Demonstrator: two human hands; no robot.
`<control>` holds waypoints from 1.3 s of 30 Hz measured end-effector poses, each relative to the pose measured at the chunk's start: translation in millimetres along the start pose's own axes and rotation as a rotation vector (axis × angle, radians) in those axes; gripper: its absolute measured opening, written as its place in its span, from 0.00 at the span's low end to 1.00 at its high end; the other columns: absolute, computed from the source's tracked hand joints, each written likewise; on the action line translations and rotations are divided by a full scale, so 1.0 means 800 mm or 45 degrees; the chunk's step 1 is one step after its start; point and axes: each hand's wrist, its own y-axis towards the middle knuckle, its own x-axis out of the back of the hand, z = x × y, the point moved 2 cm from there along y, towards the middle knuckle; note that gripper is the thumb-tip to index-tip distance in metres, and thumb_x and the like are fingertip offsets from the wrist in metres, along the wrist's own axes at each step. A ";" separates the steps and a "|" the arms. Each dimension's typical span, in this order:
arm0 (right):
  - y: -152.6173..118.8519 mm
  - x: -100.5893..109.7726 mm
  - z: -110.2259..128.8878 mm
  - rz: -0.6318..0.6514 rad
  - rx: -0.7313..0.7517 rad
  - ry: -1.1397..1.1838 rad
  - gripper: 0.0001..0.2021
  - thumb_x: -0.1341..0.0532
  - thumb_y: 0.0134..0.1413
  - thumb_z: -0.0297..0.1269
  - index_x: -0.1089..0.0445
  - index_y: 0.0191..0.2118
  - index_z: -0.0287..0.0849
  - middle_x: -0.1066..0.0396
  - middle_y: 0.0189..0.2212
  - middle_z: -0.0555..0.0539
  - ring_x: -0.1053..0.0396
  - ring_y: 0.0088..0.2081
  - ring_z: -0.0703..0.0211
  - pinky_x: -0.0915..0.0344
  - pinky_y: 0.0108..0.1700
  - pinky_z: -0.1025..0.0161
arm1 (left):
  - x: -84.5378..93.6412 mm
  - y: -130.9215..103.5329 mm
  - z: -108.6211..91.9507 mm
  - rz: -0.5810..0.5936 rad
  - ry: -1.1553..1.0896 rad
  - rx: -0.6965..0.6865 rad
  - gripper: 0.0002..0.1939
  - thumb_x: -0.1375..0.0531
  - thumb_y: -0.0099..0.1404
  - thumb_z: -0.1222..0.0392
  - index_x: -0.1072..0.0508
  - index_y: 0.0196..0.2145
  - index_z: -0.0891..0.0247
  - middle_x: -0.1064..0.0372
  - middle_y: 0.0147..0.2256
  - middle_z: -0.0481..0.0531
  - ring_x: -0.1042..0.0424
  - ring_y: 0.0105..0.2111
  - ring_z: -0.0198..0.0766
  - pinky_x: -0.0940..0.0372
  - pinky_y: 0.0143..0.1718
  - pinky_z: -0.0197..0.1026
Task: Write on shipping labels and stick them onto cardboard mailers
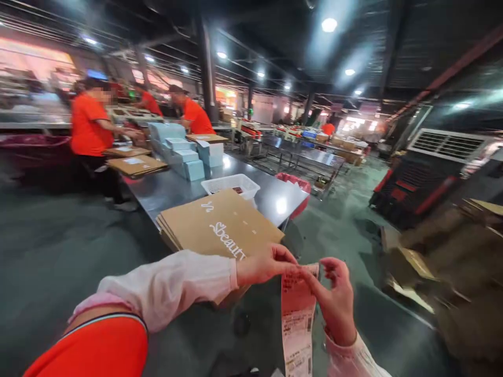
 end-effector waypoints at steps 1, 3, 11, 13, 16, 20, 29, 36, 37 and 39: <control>0.012 -0.002 0.000 0.080 0.092 -0.065 0.23 0.30 0.36 0.50 0.27 0.38 0.41 0.26 0.35 0.43 0.30 0.36 0.54 0.32 0.38 0.60 | 0.000 -0.001 0.010 -0.099 -0.076 0.023 0.22 0.30 0.45 0.45 0.25 0.28 0.67 0.28 0.27 0.50 0.31 0.29 0.35 0.38 0.34 0.38; 0.034 -0.010 -0.001 0.458 0.202 -0.105 0.18 0.32 0.42 0.48 0.25 0.39 0.44 0.24 0.33 0.45 0.28 0.34 0.55 0.30 0.36 0.63 | -0.002 -0.004 0.028 -0.263 -0.276 0.049 0.23 0.28 0.41 0.48 0.25 0.29 0.67 0.27 0.27 0.49 0.32 0.29 0.34 0.38 0.35 0.37; 0.104 -0.077 -0.026 1.069 0.403 0.021 0.12 0.39 0.52 0.47 0.22 0.32 0.46 0.22 0.26 0.50 0.26 0.24 0.61 0.31 0.26 0.71 | -0.032 0.006 0.113 -1.154 -0.605 -0.244 0.23 0.31 0.50 0.45 0.25 0.31 0.71 0.28 0.29 0.52 0.34 0.30 0.34 0.38 0.34 0.36; 0.121 -0.102 -0.035 1.235 0.497 0.018 0.12 0.39 0.52 0.47 0.22 0.31 0.46 0.23 0.25 0.50 0.27 0.23 0.61 0.33 0.25 0.70 | -0.036 0.016 0.134 -1.481 -0.595 -0.270 0.26 0.33 0.50 0.41 0.26 0.31 0.71 0.29 0.27 0.52 0.35 0.27 0.34 0.39 0.30 0.36; 0.150 -0.144 -0.049 1.449 0.654 0.106 0.12 0.38 0.51 0.46 0.23 0.27 0.45 0.23 0.27 0.47 0.27 0.28 0.59 0.32 0.29 0.67 | -0.041 0.035 0.152 -1.768 -0.683 -0.337 0.28 0.31 0.46 0.41 0.25 0.33 0.71 0.28 0.27 0.53 0.34 0.26 0.34 0.38 0.29 0.37; 0.194 -0.236 -0.067 1.497 0.744 0.269 0.13 0.36 0.46 0.48 0.24 0.25 0.43 0.25 0.36 0.43 0.28 0.39 0.54 0.32 0.42 0.60 | -0.045 0.060 0.170 -1.704 -0.826 -0.365 0.27 0.25 0.38 0.52 0.22 0.34 0.71 0.24 0.31 0.56 0.29 0.29 0.37 0.36 0.36 0.39; 0.214 -0.431 -0.066 1.420 0.791 -0.086 0.22 0.36 0.42 0.50 0.23 0.39 0.39 0.30 0.46 0.36 0.32 0.47 0.43 0.37 0.51 0.48 | -0.071 0.078 0.229 -1.687 -0.936 -0.516 0.29 0.26 0.36 0.54 0.20 0.37 0.72 0.24 0.33 0.63 0.26 0.34 0.48 0.35 0.41 0.47; 0.187 -0.418 -0.058 1.633 1.798 -0.521 0.31 0.51 0.60 0.53 0.50 0.65 0.46 0.56 0.67 0.41 0.61 0.67 0.45 0.64 0.63 0.37 | -0.145 0.043 0.225 -1.744 -0.571 -0.072 0.25 0.29 0.41 0.44 0.19 0.33 0.66 0.24 0.31 0.55 0.28 0.31 0.42 0.35 0.33 0.39; 0.181 -0.412 -0.060 1.648 1.760 -0.610 0.31 0.54 0.61 0.53 0.51 0.66 0.44 0.58 0.67 0.40 0.61 0.68 0.44 0.64 0.63 0.36 | -0.147 0.032 0.211 -1.759 -0.522 -0.056 0.25 0.30 0.42 0.43 0.19 0.32 0.67 0.25 0.28 0.54 0.29 0.28 0.39 0.37 0.30 0.36; 0.170 -0.389 -0.068 1.566 1.637 -0.690 0.34 0.54 0.61 0.54 0.53 0.66 0.38 0.59 0.67 0.35 0.62 0.68 0.41 0.64 0.62 0.33 | -0.139 0.010 0.177 -1.818 -0.448 -0.063 0.25 0.31 0.45 0.42 0.20 0.29 0.70 0.27 0.24 0.53 0.33 0.23 0.33 0.41 0.26 0.33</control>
